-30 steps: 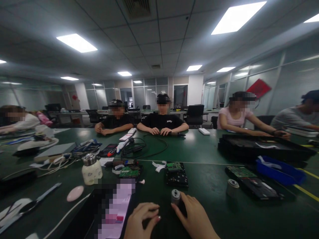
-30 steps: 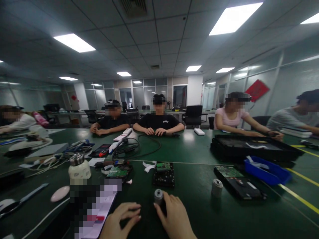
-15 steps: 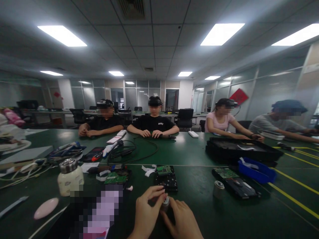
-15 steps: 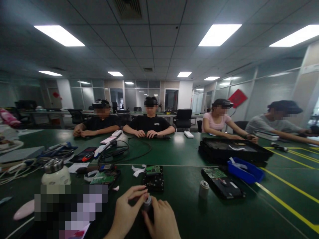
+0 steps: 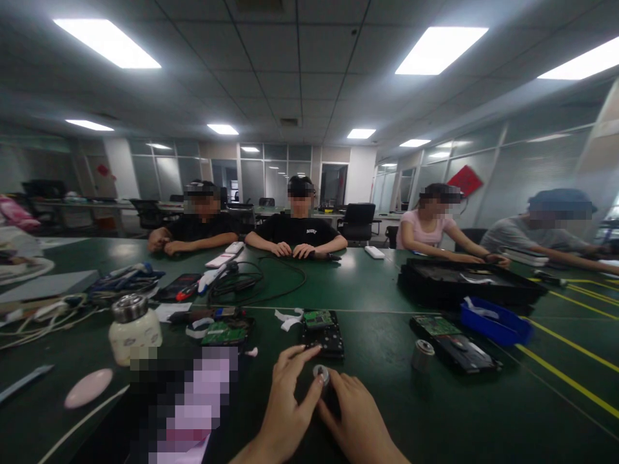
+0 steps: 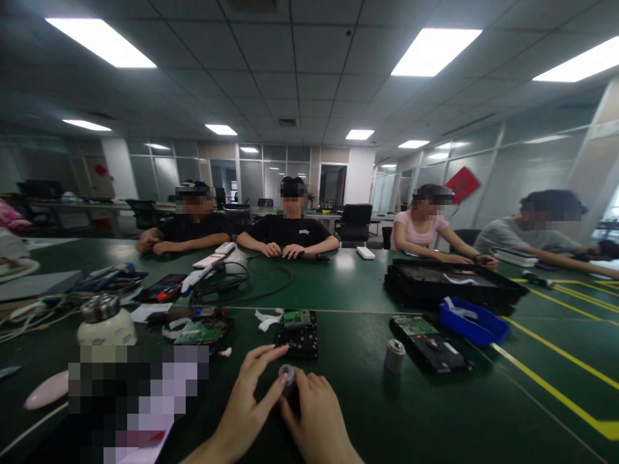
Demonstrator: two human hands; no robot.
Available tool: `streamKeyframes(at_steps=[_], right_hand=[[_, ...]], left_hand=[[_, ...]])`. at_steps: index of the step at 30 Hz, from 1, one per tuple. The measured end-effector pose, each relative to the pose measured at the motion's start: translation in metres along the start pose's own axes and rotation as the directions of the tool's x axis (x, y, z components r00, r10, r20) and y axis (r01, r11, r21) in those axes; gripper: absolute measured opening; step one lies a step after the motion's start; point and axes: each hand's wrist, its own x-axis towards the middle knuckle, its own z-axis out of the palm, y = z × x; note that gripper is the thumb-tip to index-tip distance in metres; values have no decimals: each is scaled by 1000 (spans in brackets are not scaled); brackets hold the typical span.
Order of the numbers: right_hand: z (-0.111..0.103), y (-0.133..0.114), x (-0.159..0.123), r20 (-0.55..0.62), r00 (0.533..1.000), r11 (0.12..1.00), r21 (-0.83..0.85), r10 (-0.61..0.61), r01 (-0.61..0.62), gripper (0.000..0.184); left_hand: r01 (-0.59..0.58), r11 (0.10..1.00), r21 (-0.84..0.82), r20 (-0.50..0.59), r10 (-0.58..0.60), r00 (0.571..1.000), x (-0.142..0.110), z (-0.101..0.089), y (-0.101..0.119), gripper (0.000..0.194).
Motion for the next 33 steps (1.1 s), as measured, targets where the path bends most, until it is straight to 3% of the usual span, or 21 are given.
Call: streamKeyframes(at_steps=[5,8,12,14,18,21,25,29,33], right_hand=[[-6,0,-2,-35,999,986,169,-4,10,48],[-11,3,-3,-100,995,946,324,28,6,63],[-17,5,-2,-89,995,930,362,-36,66,48],[-19,3,-2,-90,995,930,360,-46,76,38],[-20,-4,0,-169,982,902,432,85,-4,23],[-20,-9,6,-189,966,861,505,177,-60,19],[-25,-17,24,-170,973,846,531,158,-45,12],[-48,-19,32,-135,973,808,584,187,-75,10],[-78,-2,5,-4,973,791,582,233,-187,21]], left_hand=[[-22,999,-28,-4,22,1000,-4,4,-8,47],[31,998,-49,28,-30,999,-3,5,-10,55],[135,984,-113,140,-119,983,-2,5,-9,54],[156,979,-129,147,-136,980,-2,5,-8,48],[165,979,-120,81,-156,984,-2,5,-8,44],[170,981,-90,127,-158,979,-1,3,-5,40],[143,987,-71,167,-130,977,1,-1,0,32],[164,985,-52,185,-152,971,1,-2,1,31],[182,983,-24,188,-174,967,1,0,-1,30]])
